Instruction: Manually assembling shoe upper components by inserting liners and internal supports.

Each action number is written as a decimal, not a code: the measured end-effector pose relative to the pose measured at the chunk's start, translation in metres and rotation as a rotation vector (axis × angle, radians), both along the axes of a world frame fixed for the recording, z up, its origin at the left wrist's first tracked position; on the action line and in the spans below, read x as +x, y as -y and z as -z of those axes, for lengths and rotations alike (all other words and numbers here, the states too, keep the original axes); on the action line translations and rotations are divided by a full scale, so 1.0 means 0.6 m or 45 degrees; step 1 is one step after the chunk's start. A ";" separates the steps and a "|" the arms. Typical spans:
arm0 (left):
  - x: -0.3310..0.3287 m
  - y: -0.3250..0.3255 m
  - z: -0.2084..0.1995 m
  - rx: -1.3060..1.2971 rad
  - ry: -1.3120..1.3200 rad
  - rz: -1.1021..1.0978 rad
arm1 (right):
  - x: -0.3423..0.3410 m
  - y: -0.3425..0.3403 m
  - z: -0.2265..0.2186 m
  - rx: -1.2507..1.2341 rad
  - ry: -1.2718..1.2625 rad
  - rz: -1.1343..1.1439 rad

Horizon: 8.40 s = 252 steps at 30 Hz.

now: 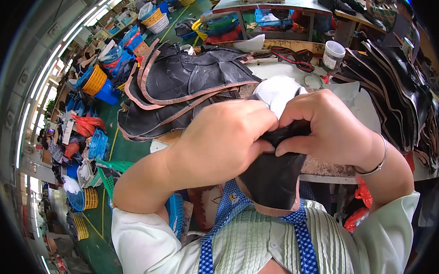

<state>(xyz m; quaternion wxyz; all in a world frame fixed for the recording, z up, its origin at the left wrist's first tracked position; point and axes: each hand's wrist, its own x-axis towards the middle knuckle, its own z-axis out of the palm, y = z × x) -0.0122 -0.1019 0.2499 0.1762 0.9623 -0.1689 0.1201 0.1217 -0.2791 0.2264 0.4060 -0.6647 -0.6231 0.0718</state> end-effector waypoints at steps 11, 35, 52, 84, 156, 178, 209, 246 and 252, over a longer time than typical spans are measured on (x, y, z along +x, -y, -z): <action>-0.012 -0.052 -0.016 -0.527 -0.231 0.118 | 0.019 0.025 0.086 0.744 -0.914 -0.215; -0.034 -0.018 0.054 -0.641 0.052 -0.113 | -0.054 0.036 0.100 0.536 -0.704 0.187; -0.035 0.002 0.049 -0.570 0.214 0.104 | -0.077 0.036 0.081 0.619 -0.084 0.272; -0.033 0.028 0.056 -0.367 0.212 0.187 | -0.044 0.042 -0.020 0.362 0.192 -0.038; 0.036 -0.004 0.338 -0.110 -0.123 -0.425 | -0.034 0.143 0.379 -0.233 0.177 0.163; 0.067 0.025 0.396 -0.218 0.030 -0.329 | -0.026 0.142 0.358 0.011 0.474 0.261; 0.077 0.012 0.379 0.079 -0.606 -0.560 | -0.029 0.143 0.399 -0.078 -0.206 0.920; -0.066 0.053 0.414 0.461 -0.044 -0.314 | -0.085 0.155 0.354 -0.468 0.387 0.428; -0.046 -0.005 0.258 0.235 -0.242 0.020 | -0.062 0.119 0.254 -0.058 0.045 0.318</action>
